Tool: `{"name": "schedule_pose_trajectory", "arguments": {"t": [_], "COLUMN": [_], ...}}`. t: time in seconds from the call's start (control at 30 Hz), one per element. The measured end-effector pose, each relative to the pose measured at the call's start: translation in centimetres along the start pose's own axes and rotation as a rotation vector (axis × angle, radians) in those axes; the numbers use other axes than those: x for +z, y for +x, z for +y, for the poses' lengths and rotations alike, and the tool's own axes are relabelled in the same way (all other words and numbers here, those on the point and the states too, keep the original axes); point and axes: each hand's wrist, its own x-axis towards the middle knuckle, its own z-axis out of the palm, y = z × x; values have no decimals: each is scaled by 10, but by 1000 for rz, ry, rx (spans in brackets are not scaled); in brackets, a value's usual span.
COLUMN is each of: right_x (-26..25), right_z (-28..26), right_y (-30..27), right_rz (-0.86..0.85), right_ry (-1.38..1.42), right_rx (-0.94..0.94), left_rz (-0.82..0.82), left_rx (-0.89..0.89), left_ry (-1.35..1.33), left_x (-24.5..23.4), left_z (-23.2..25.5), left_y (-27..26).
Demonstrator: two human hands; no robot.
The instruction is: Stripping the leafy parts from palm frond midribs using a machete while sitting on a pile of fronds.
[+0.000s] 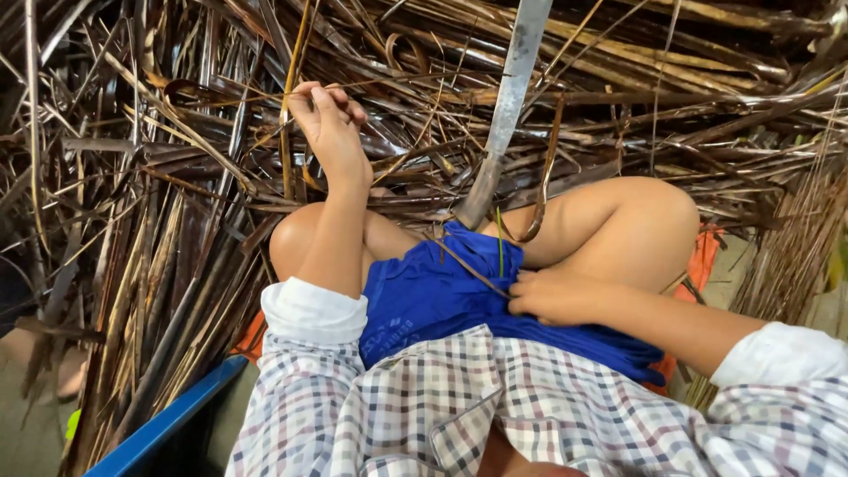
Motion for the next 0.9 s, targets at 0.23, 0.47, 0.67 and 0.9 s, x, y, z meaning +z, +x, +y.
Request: {"name": "schedule_pose_trajectory", "arguments": {"t": [0.23, 0.47, 0.67, 0.9], "right_x": [-204, -336, -317, -185], "right_z": [-83, -231, -247, 115], "right_y": [-56, -80, -51, 23], "right_rz": [532, 402, 617, 1331], "right_ry": [797, 1270, 695, 940], "right_rx": [1188, 51, -123, 496], "left_rz": [-13, -35, -22, -51], "left_rx": [16, 20, -32, -86], "left_ry": [9, 62, 53, 162], "left_x": [-2, -7, -2, 13], "left_z": [-8, -12, -9, 5], "left_y": [1, -1, 1, -6]}}
